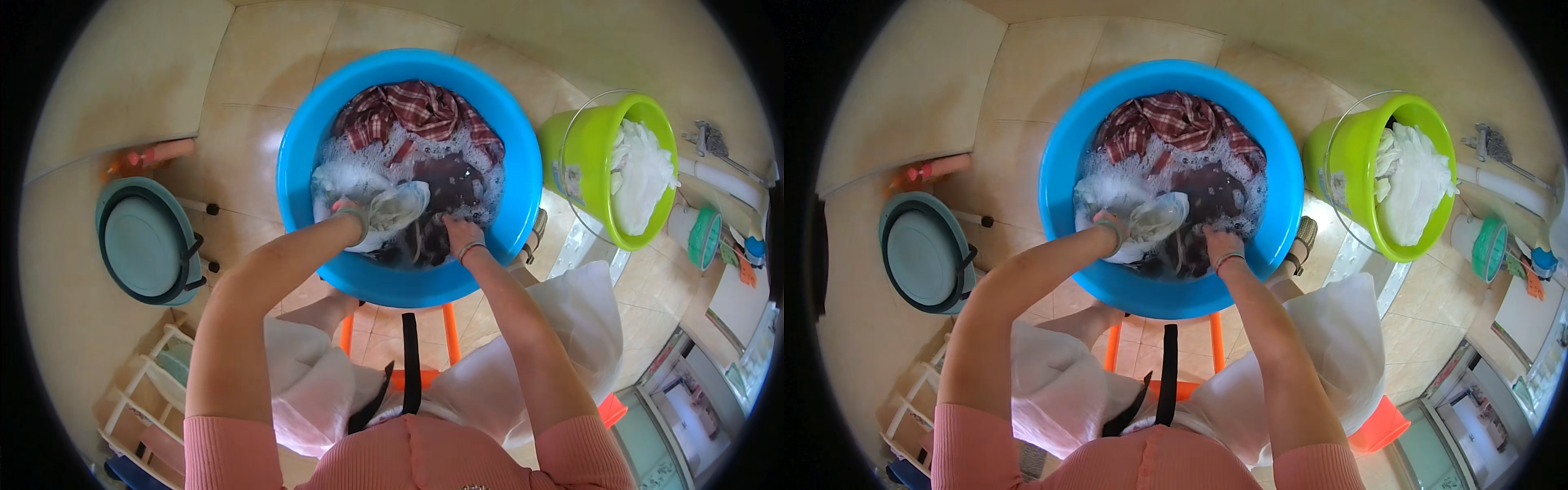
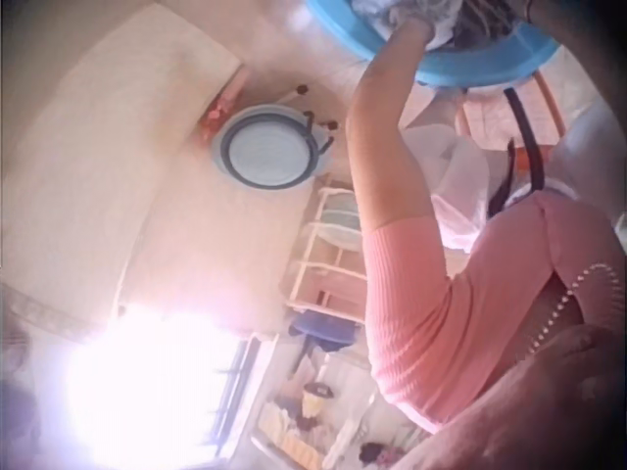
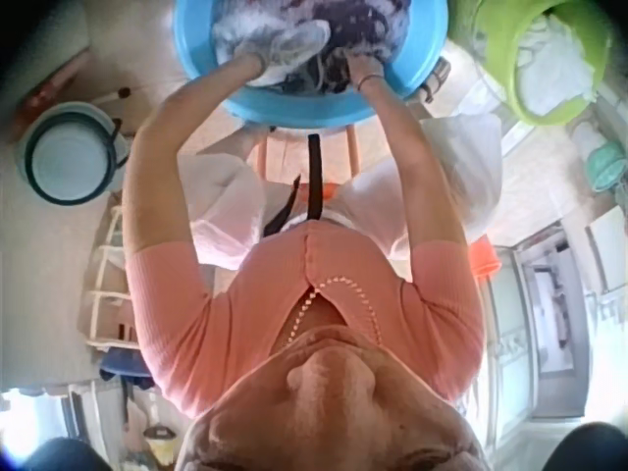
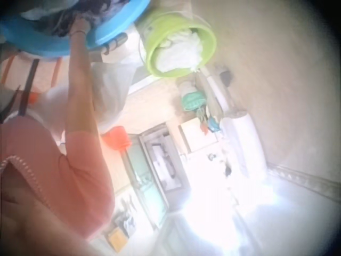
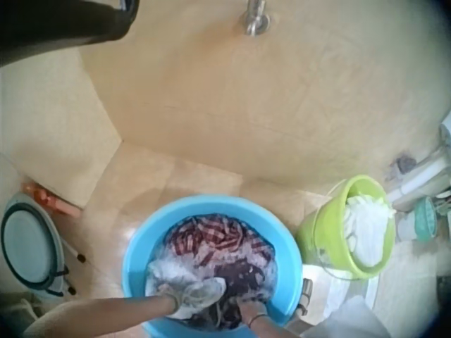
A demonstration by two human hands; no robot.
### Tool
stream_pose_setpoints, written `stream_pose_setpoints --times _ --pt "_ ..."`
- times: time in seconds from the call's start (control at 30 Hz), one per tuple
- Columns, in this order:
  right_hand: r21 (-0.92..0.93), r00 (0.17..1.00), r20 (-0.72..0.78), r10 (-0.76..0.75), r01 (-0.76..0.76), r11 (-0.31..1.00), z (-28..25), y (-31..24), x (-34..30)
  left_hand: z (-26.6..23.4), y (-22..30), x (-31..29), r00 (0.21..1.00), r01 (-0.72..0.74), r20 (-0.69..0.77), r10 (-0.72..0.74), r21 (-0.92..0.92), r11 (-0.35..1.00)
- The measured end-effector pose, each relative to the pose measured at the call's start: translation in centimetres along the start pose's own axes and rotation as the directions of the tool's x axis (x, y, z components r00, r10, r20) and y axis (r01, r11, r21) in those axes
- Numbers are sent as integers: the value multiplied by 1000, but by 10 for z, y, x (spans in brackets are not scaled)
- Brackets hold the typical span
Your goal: The person hand washes various garments in a blue basin filled with soapy water. They scrub and rinse a dark garment, then a white garment, and finally a plaid garment, transferring each item to a green bucket after washing.
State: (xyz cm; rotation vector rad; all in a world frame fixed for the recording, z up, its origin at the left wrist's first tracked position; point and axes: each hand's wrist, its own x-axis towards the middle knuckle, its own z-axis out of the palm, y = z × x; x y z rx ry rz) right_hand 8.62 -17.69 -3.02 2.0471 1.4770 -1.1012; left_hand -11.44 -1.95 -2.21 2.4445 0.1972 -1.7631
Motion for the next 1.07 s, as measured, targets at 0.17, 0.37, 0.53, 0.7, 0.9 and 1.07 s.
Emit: stream_pose_setpoints --times 0.17,0.37,0.53,0.7,0.9,1.07 --pt "-195 993 -114 19 -42 980 19 -16 -1 18 -7 -21 986 -165 -9 165 -81 983" --pt "-273 995 -40 89 -96 957 15 -15 6 -1 -1 -78 842 -118 -536 -55 -282 952" --pt "-302 994 -91 53 -78 950 8 -22 8 14 18 -14 843 -178 -536 -43 -354 918" --pt "-270 998 28 58 -48 962 5 -12 26 29 13 6 889 -261 -456 36 -441 859" --pt "-382 982 162 -102 158 911 -3 28 54 28 38 -4 881 -261 -444 162 -172 950" --pt "-225 981 183 -56 97 970 -9 19 57 18 32 -15 926 -304 -295 235 -215 928"
